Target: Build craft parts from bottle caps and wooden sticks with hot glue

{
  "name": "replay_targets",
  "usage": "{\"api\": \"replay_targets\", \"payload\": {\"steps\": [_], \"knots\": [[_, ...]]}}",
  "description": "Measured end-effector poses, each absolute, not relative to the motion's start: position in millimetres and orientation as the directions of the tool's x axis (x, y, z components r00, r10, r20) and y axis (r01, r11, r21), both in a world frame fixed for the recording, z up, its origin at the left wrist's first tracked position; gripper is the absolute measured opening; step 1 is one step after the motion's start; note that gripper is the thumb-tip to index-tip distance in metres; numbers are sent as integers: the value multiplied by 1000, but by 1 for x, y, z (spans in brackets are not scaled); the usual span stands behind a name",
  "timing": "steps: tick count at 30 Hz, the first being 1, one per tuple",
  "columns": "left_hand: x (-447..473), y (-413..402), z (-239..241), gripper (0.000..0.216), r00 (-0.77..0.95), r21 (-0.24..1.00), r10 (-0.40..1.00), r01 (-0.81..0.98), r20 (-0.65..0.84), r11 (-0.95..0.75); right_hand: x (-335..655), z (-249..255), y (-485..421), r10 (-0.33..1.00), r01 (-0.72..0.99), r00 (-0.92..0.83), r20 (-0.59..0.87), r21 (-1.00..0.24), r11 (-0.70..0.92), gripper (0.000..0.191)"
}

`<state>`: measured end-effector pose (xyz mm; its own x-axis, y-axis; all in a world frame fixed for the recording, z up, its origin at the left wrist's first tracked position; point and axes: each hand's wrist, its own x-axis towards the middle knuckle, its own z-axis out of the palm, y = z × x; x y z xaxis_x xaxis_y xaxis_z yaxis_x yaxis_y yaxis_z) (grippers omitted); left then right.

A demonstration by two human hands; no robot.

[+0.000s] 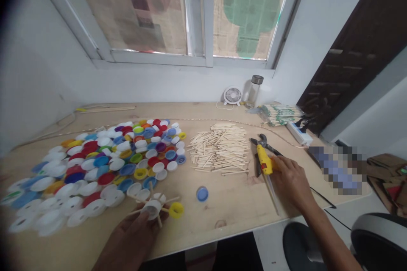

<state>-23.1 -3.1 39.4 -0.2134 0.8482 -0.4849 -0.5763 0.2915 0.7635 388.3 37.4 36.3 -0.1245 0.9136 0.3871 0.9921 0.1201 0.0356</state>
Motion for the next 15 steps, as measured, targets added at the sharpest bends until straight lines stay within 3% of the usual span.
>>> {"api": "replay_targets", "payload": {"steps": [5, 10, 12, 15], "knots": [[-19, 1, 44, 28, -187, 721, 856, -639, -482, 266, 394, 30, 54, 907, 976, -219, 359, 90, 200, 49], [-16, 1, 53, 28, -297, 738, 808, -633, -509, 233, 393, 37, 60, 909, 968, -248, 334, 50, 246, 36], [-15, 0, 54, 29, -312, 751, 812, -623, -493, 217, 382, 45, 51, 917, 982, -149, 369, -56, 182, 31], [-15, -3, 57, 33, -308, 777, 841, -600, -444, 191, 353, 57, 29, 906, 909, 127, 403, -412, 56, 29]]}}
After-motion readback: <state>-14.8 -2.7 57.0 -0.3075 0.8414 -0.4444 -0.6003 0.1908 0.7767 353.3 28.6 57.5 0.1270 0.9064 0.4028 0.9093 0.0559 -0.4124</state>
